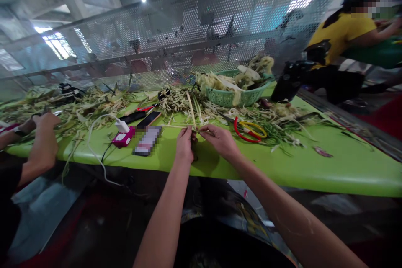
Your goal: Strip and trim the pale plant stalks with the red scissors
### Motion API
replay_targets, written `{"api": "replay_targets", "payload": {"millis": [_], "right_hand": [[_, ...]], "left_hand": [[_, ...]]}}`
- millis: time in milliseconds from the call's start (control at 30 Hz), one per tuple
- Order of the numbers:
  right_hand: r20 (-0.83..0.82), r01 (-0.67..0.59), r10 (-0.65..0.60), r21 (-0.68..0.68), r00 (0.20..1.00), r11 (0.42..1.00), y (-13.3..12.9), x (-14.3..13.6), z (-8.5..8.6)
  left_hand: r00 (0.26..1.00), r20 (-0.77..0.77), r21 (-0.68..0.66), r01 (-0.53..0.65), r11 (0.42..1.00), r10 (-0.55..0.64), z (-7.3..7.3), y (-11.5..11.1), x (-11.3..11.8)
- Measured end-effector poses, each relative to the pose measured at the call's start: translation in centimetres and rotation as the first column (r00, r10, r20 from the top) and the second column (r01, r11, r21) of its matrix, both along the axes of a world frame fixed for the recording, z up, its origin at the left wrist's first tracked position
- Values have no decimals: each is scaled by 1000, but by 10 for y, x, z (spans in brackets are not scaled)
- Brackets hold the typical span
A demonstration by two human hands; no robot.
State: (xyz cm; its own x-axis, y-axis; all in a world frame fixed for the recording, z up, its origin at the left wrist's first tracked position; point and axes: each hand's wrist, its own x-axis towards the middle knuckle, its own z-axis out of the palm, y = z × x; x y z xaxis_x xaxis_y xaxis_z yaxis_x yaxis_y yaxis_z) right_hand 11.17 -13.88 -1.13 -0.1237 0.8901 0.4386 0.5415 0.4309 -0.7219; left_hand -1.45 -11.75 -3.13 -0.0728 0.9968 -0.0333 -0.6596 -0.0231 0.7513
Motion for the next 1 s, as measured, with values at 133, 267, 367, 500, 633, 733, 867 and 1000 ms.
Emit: {"api": "replay_targets", "payload": {"millis": [133,267,367,500,633,733,867,1000], "right_hand": [[-1,10,-10,19,1000,1000,1,1,-4],[1,-21,21,-28,1000,999,2,3,-6],[-92,-115,101,-167,991,979,4,5,-4],[-468,-280,135,-258,874,925,7,6,1],[-674,-223,1,-243,738,944,9,6,-1],[-697,-157,-43,-220,716,963,12,6,-2],[-655,-97,-45,-179,754,979,15,5,-3],[-623,-19,-81,-153,778,988,18,6,-4]], "left_hand": [[992,116,-11,41,999,-39,2,-1,-2],[985,140,-39,111,993,-104,4,-3,-4],[981,108,-39,165,985,-160,5,-5,-3],[980,110,-36,170,985,-165,5,-7,-1],[976,67,-18,211,977,-210,3,-8,-1],[970,40,13,241,970,-241,2,-9,-1],[970,28,58,240,969,-242,2,-7,-1],[979,23,89,201,976,-204,2,-6,-1]]}}
